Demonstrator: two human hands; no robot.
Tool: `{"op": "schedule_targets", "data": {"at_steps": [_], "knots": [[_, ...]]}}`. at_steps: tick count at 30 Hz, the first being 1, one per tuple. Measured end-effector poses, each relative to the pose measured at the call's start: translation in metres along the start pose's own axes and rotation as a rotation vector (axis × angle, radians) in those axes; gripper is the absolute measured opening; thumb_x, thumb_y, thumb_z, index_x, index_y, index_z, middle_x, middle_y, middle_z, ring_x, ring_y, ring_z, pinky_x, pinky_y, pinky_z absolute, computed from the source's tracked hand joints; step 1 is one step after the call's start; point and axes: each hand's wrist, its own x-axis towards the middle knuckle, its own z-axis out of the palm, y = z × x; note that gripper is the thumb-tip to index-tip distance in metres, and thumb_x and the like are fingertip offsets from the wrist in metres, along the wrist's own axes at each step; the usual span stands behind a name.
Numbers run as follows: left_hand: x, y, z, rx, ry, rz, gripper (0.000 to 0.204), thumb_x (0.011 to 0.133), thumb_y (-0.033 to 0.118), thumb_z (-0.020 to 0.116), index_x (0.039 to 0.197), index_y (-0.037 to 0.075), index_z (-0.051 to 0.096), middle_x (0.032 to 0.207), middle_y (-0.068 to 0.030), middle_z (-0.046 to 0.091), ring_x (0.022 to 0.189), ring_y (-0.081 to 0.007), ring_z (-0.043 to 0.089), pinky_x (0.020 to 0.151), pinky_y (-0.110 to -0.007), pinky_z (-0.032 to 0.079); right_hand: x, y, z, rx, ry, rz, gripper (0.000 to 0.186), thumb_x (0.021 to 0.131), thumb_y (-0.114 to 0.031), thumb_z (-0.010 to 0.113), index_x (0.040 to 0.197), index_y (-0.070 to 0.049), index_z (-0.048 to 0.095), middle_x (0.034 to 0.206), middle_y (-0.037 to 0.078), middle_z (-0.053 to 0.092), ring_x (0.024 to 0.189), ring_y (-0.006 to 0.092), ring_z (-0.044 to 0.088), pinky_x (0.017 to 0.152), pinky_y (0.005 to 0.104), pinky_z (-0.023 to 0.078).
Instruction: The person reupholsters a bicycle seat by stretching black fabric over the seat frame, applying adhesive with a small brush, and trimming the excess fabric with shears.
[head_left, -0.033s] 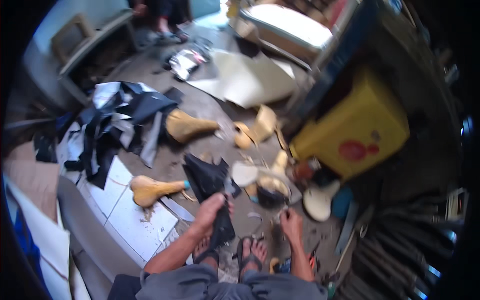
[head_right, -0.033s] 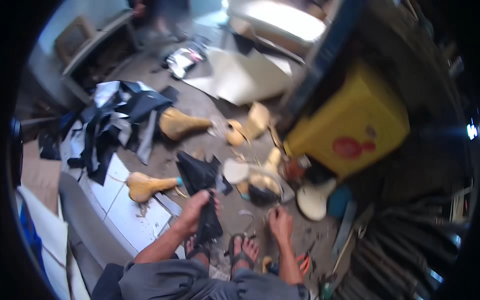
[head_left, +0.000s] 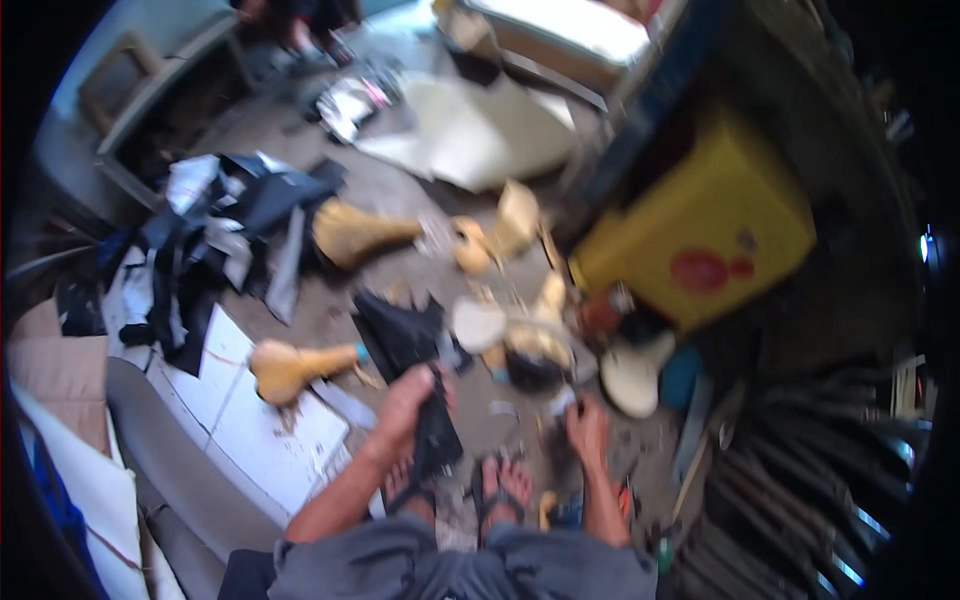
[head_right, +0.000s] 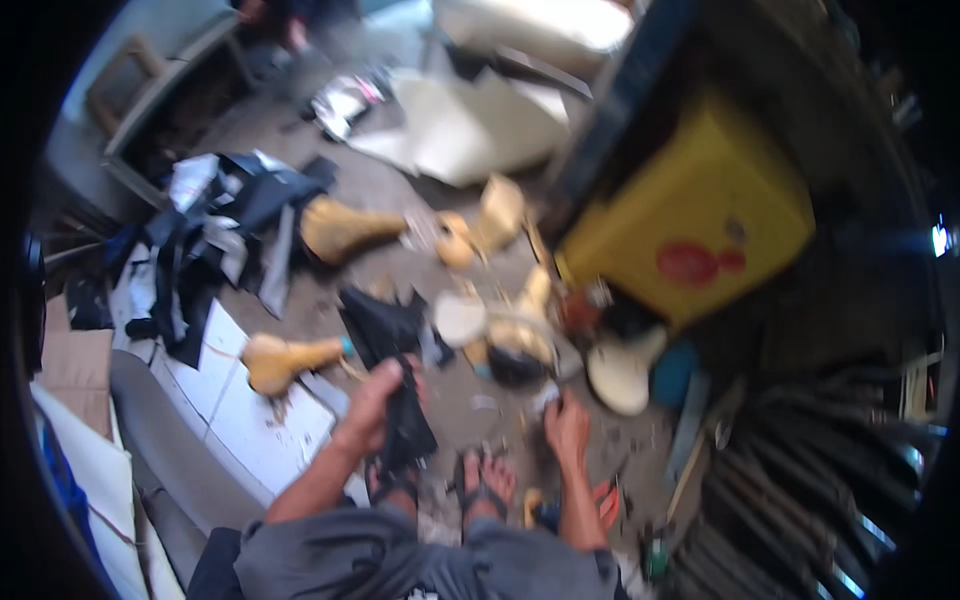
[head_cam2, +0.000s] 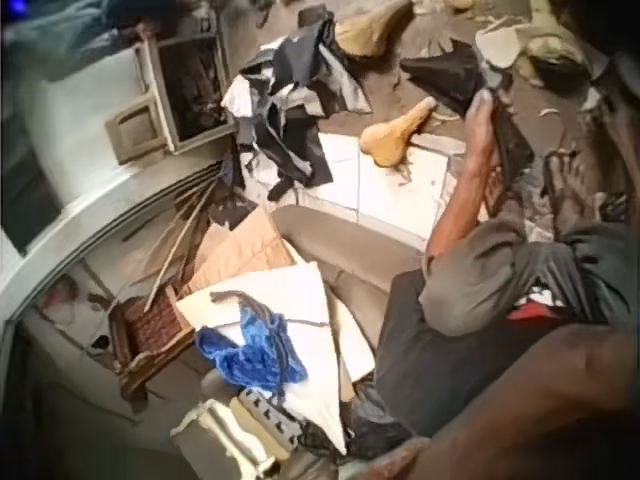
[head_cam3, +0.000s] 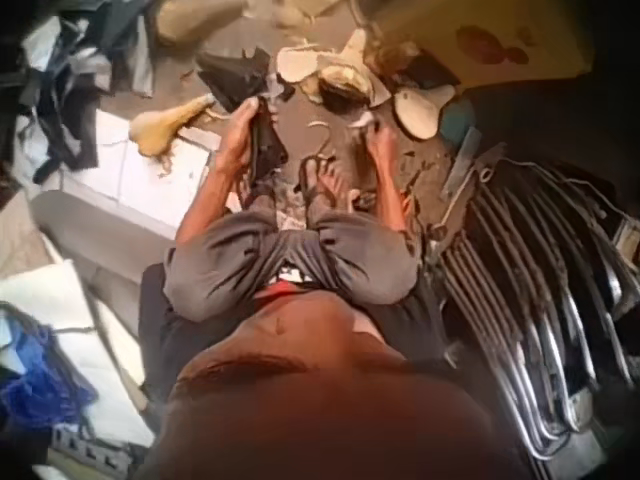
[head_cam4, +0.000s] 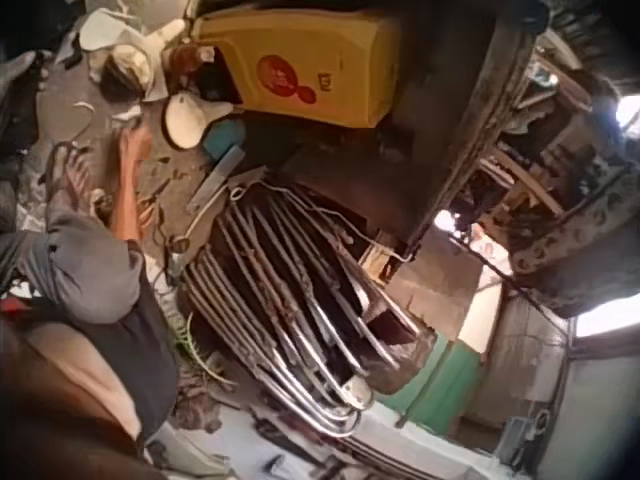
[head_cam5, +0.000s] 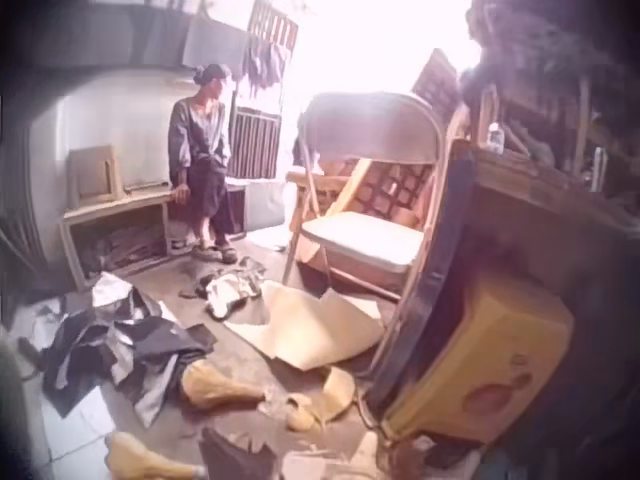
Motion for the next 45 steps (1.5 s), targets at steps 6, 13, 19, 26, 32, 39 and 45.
{"op": "schedule_targets", "data": {"at_steps": [6,13,19,26,32,39,45], "knots": [[0.002,-0.008,0.003,0.099,0.052,-0.115,0.044,0.102,0.036,0.056,0.131,0.003,0.053,0.102,-0.0114,0.067,0.088,-0.0203,0.07,0.076,-0.036,0.062,-0.02,0.113,0.008,-0.045,0.105,0.375,0.025,0.088,-0.025,0.066,0.101,-0.005,0.07,0.097,0.021,0.072,0.097,0.0403,0.069,0.084,0.0463,0.052],[0.001,-0.018,0.01,-0.022,0.074,-0.035,0.044,0.103,0.037,0.053,0.131,0.003,0.054,0.103,-0.0108,0.068,0.091,-0.0213,0.069,0.081,-0.038,0.061,-0.03,0.062,0.009,-0.021,0.244,0.14,0.025,0.091,-0.024,0.065,0.102,-0.002,0.071,0.092,0.019,0.072,0.082,0.0336,0.07,0.077,0.0425,0.053],[0.003,-0.015,0.01,-0.022,0.115,0.014,0.044,0.104,0.035,0.052,0.133,0.002,0.052,0.103,-0.0118,0.066,0.092,-0.0209,0.068,0.082,-0.038,0.06,-0.054,-0.11,-0.037,0.47,-0.34,-0.511,0.017,0.095,-0.02,0.066,0.093,-0.003,0.069,0.085,0.015,0.069,0.075,0.028,0.069,0.067,0.0373,0.054],[-0.001,-0.019,0.022,0.162,0.093,0.095,0.046,0.105,0.037,0.052,0.134,0.001,0.05,0.105,-0.01,0.063,0.092,-0.0161,0.063,0.08,-0.03,0.056,-0.056,-0.159,-0.024,0.277,-0.501,-0.666,0.025,0.098,-0.028,0.061,0.088,-0.005,0.059,0.084,0.017,0.065,0.079,0.04,0.066,0.065,0.0487,0.051],[-0.004,-0.02,0.021,0.182,0.081,0.126,0.041,0.106,0.033,0.05,0.134,0.003,0.052,0.105,-0.0082,0.063,0.092,-0.0133,0.061,0.08,-0.028,0.054,-0.06,-0.157,-0.018,0.254,-0.565,-0.656,0.02,0.098,-0.023,0.059,0.094,-0.004,0.057,0.085,0.019,0.063,0.081,0.0415,0.064,0.069,0.0507,0.05],[-0.002,-0.02,0.018,0.311,0.026,0.04,0.045,0.104,0.036,0.054,0.133,0.002,0.054,0.105,-0.008,0.062,0.092,-0.0126,0.061,0.078,-0.027,0.053,-0.065,-0.144,-0.003,0.486,-0.512,-0.766,0.014,0.093,-0.011,0.064,0.098,-0.001,0.055,0.085,0.019,0.059,0.081,0.04,0.062,0.07,0.0456,0.049],[-0.003,-0.018,0.015,0.287,0.002,-0.08,0.046,0.103,0.036,0.057,0.133,0.002,0.055,0.105,-0.0083,0.063,0.093,-0.0127,0.061,0.078,-0.026,0.054,-0.062,-0.147,-0.013,0.457,-0.629,-0.78,0.016,0.093,-0.011,0.063,0.096,-0.001,0.05,0.086,0.021,0.06,0.084,0.0418,0.062,0.073,0.0489,0.049]]}}
